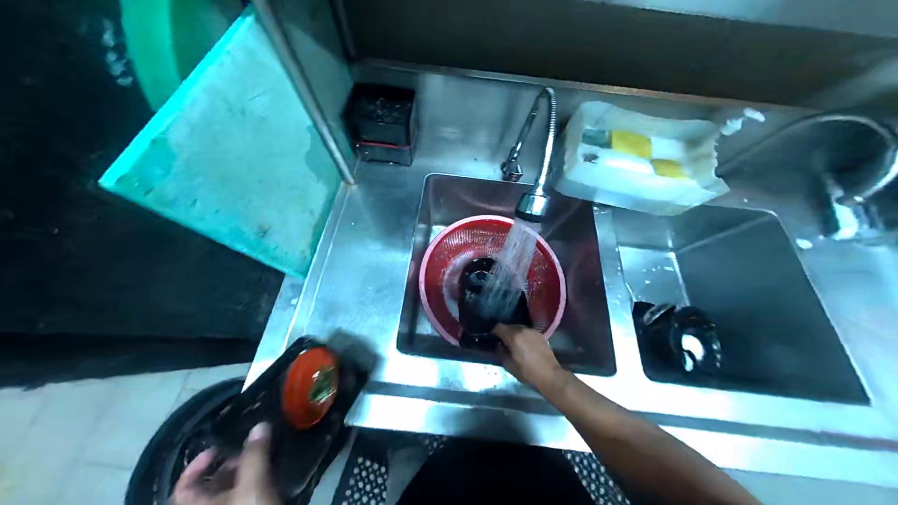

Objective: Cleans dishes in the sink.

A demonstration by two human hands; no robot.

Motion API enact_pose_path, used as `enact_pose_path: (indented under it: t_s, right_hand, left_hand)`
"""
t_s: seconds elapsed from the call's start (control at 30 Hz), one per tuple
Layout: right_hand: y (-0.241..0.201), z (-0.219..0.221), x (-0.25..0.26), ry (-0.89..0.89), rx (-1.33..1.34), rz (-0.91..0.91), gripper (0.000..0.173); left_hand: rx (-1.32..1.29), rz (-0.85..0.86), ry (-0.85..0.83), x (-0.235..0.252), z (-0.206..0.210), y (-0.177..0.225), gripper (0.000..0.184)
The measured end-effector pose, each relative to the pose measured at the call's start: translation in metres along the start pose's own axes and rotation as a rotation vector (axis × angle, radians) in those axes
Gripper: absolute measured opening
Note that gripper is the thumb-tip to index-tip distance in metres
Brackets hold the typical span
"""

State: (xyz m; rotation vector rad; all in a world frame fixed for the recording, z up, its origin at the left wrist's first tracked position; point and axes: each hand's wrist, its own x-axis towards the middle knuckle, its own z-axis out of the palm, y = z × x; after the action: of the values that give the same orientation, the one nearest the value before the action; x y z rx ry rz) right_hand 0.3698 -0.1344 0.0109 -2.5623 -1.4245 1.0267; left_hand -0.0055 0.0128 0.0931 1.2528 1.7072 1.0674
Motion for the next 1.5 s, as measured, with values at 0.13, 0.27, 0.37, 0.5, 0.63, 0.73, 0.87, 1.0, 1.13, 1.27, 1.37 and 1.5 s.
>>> enact_pose_path:
  t_s: [0.13, 0.27, 0.37, 0.5, 0.63, 0.73, 0.87, 1.0, 1.13, 1.27, 1.37, 1.5]
  right_hand:
    - [0.019, -0.001, -0.008, -0.006, 0.047, -0.055, 0.032]
    - [0.031, 0.003, -0.004, -0.104, 0.050, -0.028, 0.033]
    - [0.032, 0.005, 0.004, -0.177, 0.105, -0.009, 0.034]
    - [0.036, 0.003, 0.010, -0.214, 0.189, -0.003, 0.034]
    - [0.041, 0.002, 0.017, -0.278, 0.207, 0.026, 0.036]
    - [0.041, 0.001, 0.023, -0.313, 0.192, 0.029, 0.035]
    - [0.035, -0.001, 0.019, -0.320, 0.174, 0.056, 0.033]
    - [0.020, 0.005, -0.001, -0.208, 0.189, 0.163, 0.034]
    - [0.012, 0.023, -0.008, -0.035, 0.224, 0.256, 0.035]
    - [0.012, 0.025, -0.007, -0.005, 0.283, 0.270, 0.036]
    - [0.013, 0.021, -0.004, -0.029, 0.288, 0.257, 0.038]
    - [0.013, 0.023, -0.004, -0.051, 0.306, 0.250, 0.038]
  left_hand:
    - [0.121, 0.140, -0.203, -0.026, 0.145, 0.052, 0.080]
    - [0.782, 0.639, -0.492, -0.047, 0.262, 0.043, 0.073]
    - [1.040, 0.920, -0.588, -0.061, 0.315, 0.025, 0.064]
    - [0.636, 0.357, -0.527, -0.065, 0.333, 0.039, 0.089]
    - [0.255, 0.105, -0.403, -0.061, 0.326, 0.039, 0.089]
    - [0.105, -0.079, -0.434, -0.063, 0.328, 0.044, 0.081]
    - [0.018, -0.421, -0.549, -0.066, 0.332, 0.040, 0.067]
    - [0.090, -0.595, -0.656, -0.068, 0.329, 0.040, 0.049]
    - [0.156, -0.494, -0.713, -0.062, 0.325, 0.046, 0.045]
    - [0.201, -0.386, -0.783, -0.056, 0.327, 0.060, 0.044]
    - [0.196, -0.397, -0.795, -0.057, 0.333, 0.069, 0.044]
    - [0.233, -0.368, -0.814, -0.060, 0.336, 0.070, 0.046]
